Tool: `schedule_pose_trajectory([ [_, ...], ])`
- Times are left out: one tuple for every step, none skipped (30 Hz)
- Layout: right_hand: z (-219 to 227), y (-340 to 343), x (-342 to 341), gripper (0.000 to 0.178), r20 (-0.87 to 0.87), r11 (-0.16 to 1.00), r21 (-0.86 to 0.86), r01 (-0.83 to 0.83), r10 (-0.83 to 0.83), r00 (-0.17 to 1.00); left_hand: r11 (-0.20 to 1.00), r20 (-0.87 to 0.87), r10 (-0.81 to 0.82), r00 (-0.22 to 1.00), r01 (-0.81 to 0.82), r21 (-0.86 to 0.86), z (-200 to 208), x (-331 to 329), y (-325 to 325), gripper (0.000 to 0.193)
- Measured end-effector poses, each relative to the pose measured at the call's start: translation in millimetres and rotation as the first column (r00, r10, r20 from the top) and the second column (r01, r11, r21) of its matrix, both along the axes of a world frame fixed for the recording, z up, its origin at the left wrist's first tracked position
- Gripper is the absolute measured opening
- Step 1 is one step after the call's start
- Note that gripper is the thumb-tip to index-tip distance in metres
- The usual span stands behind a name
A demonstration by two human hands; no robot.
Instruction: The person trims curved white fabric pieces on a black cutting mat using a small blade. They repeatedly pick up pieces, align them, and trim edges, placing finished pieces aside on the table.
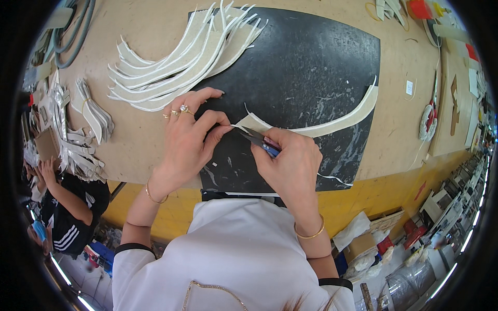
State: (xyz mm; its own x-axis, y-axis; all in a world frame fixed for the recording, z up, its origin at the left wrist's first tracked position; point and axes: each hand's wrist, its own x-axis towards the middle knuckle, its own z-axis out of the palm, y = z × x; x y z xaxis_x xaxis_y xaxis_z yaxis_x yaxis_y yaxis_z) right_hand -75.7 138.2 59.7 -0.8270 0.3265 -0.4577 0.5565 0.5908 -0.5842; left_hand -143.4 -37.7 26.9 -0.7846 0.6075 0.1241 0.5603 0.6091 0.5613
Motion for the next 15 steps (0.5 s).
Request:
schedule_pose_trajectory([
  [-0.3,0.0,0.1,0.019,0.001,1.0,-0.001,0.003,-0.003,1.0,1.0,0.019,-0.016,1.0,0.016,-0.01,2.3,-0.7,0.6,0.015],
  [-0.4,-0.2,0.3,0.019,0.002,1.0,-0.003,0.006,-0.006,1.0,0.999,0.041,-0.032,0.999,0.033,-0.019,5.2,-0.8,0.8,0.015],
  [-0.5,-0.3,0.4,0.018,0.004,1.0,-0.001,0.007,-0.007,1.0,0.998,0.065,-0.049,0.997,0.051,-0.023,7.9,-1.4,1.2,0.015],
  [-0.4,-0.1,0.4,0.018,0.001,1.0,-0.002,0.004,-0.004,1.0,0.998,0.082,-0.042,0.996,0.045,-0.036,10.2,-2.6,1.8,0.015],
  [-0.2,0.2,0.4,0.018,-0.001,1.0,0.001,-0.002,0.002,1.0,0.998,0.1,-0.036,0.994,0.041,-0.045,12.6,-3.7,2.3,0.014],
  [-0.1,0.1,0.4,0.018,-0.008,1.0,0.015,-0.013,0.013,1.0,0.998,0.118,-0.028,0.993,0.034,-0.05,14.9,-4.9,2.7,0.013],
  [-0.1,0.2,0.2,0.018,-0.003,1.0,0.003,-0.007,0.007,1.0,0.997,0.127,-0.024,0.992,0.032,-0.069,16.3,-6.6,3.7,0.013],
  [0.0,0.2,0.1,0.019,-0.001,1.0,0.0,-0.006,0.006,1.0,0.996,0.136,-0.017,0.99,0.028,-0.082,16.8,-8.6,5.2,0.013],
  [0.0,0.3,-0.1,0.019,0.0,1.0,-0.001,-0.005,0.005,1.0,0.995,0.145,-0.01,0.989,0.024,-0.095,17.2,-10.4,6.7,0.012],
  [0.0,0.3,-0.1,0.019,0.001,1.0,0.0,-0.006,0.006,1.0,0.995,0.143,-0.013,0.99,0.027,-0.098,17.9,-11.9,7.6,0.012],
  [0.2,0.2,0.1,0.019,0.001,1.0,0.002,-0.006,0.006,1.0,0.994,0.14,-0.017,0.99,0.031,-0.101,18.4,-13.0,8.5,0.012],
  [0.2,0.2,0.3,0.019,0.001,1.0,0.004,-0.006,0.006,1.0,0.994,0.137,-0.02,0.99,0.035,-0.104,19.0,-13.8,9.4,0.012],
  [0.5,-0.1,0.9,0.019,-0.002,1.0,0.006,-0.006,0.006,1.0,0.993,0.135,-0.018,0.991,0.034,-0.114,19.7,-13.9,10.1,0.012],
  [0.5,-0.3,1.2,0.019,-0.005,1.0,0.008,-0.006,0.006,1.0,0.992,0.134,-0.016,0.991,0.032,-0.124,20.3,-13.7,11.1,0.012],
  [2.8,-1.6,3.6,0.019,0.009,1.0,0.004,-0.005,0.005,1.0,0.989,0.163,-0.013,0.987,0.037,-0.145,23.6,-10.4,10.4,0.012],
])
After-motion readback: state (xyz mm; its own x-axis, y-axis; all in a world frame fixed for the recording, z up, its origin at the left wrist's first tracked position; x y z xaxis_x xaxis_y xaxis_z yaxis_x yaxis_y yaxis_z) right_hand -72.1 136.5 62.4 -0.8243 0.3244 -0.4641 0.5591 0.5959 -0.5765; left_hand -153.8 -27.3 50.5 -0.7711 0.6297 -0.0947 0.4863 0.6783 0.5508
